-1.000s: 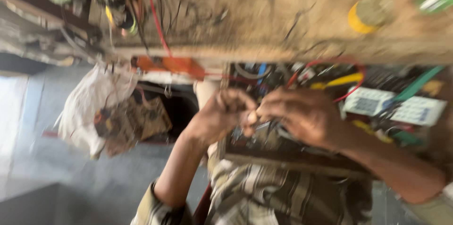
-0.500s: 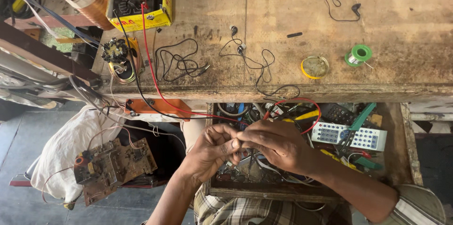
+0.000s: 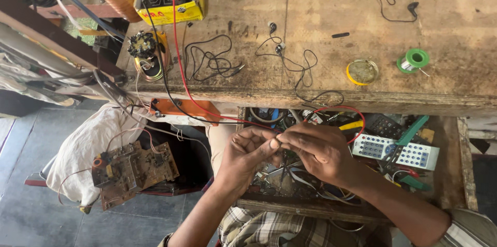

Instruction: The person works at a cluttered workbench, manipulating small wires and components with their hands. They repeatedly twist and adjust the wires, occasionally reaching into a drawer to retrieve tools or parts. The task involves handling wires, a multimeter, and various small electronic components.

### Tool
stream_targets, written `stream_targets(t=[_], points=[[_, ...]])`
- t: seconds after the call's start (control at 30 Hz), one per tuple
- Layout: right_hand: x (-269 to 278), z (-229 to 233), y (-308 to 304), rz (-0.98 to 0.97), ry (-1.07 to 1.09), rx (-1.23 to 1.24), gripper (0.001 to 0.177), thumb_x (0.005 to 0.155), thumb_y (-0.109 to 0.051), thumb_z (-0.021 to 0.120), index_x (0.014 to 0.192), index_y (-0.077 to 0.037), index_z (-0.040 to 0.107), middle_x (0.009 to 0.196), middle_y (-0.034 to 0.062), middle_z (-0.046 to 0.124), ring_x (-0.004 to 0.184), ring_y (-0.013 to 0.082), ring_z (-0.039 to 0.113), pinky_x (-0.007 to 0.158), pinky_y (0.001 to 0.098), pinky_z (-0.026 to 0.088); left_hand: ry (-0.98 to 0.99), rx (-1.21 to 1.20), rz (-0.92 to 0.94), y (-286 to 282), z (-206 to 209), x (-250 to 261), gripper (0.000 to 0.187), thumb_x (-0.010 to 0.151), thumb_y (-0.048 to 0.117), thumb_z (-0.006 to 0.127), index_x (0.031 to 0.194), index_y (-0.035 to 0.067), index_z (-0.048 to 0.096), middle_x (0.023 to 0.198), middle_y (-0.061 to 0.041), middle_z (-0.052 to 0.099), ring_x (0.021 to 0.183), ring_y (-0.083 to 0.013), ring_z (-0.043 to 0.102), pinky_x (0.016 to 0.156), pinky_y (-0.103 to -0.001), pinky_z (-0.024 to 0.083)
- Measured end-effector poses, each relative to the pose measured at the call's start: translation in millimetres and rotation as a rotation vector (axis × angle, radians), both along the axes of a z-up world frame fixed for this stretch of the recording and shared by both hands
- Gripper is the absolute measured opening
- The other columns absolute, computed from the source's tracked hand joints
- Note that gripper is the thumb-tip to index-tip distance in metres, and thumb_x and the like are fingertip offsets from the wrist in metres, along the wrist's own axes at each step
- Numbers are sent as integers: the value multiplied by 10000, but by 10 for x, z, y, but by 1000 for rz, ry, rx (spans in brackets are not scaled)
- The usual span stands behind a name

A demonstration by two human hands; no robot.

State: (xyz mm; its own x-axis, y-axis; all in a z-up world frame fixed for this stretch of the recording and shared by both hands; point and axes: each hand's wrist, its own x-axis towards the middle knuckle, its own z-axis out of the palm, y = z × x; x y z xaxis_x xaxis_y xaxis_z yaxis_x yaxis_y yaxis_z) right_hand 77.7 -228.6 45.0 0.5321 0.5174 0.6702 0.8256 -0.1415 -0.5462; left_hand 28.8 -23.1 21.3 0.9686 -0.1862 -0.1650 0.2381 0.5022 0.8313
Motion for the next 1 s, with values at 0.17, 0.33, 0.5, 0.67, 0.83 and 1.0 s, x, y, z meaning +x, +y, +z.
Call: stream_targets(t=[0.17,0.33,0.5,0.67,0.83,1.0], points=[[-10,13,20,-47,54,-10,207,884,-1,773,1082,-21,714,1011,85,736,837,170,759,665,278,603,-64,83,51,-33,76,-13,183,948,74,745,1060,-63,698,888,-115,766,734,-139,722,689,-281,606],[-14,-27,-19,-21,247,26,105,916,-43,752,1018,-19,738,944,58,752,767,123,730,631,240,560,-81,109,54,-48,92,-35,193,937,62,746,1068,-70,693,904,-124,774,758,-141,740,713,-289,626],[53,-169,-74,47,645,178,95,921,-57,750,995,3,760,935,55,755,794,91,690,665,241,559,-156,80,30,-49,109,-55,233,957,53,756,1129,-93,697,960,-131,772,817,-136,727,749,-273,605],[134,-295,-117,124,898,297,145,908,-33,751,1036,34,752,974,71,742,868,112,703,755,273,594,-158,109,55,-8,179,-81,248,938,18,756,1153,-87,690,978,-140,772,844,-140,726,771,-272,603],[138,-338,-110,320,975,463,146,955,-26,742,1068,66,732,980,108,719,883,164,694,760,315,587,-197,119,42,23,214,-89,256,955,-7,740,1186,-101,682,1024,-160,772,869,-154,722,759,-275,595],[132,-347,-136,351,1060,510,156,976,-82,731,1042,58,713,940,110,701,846,161,662,706,320,557,-185,58,12,10,259,-116,354,933,-50,725,1273,-90,636,1112,-164,746,1008,-158,724,918,-280,603]])
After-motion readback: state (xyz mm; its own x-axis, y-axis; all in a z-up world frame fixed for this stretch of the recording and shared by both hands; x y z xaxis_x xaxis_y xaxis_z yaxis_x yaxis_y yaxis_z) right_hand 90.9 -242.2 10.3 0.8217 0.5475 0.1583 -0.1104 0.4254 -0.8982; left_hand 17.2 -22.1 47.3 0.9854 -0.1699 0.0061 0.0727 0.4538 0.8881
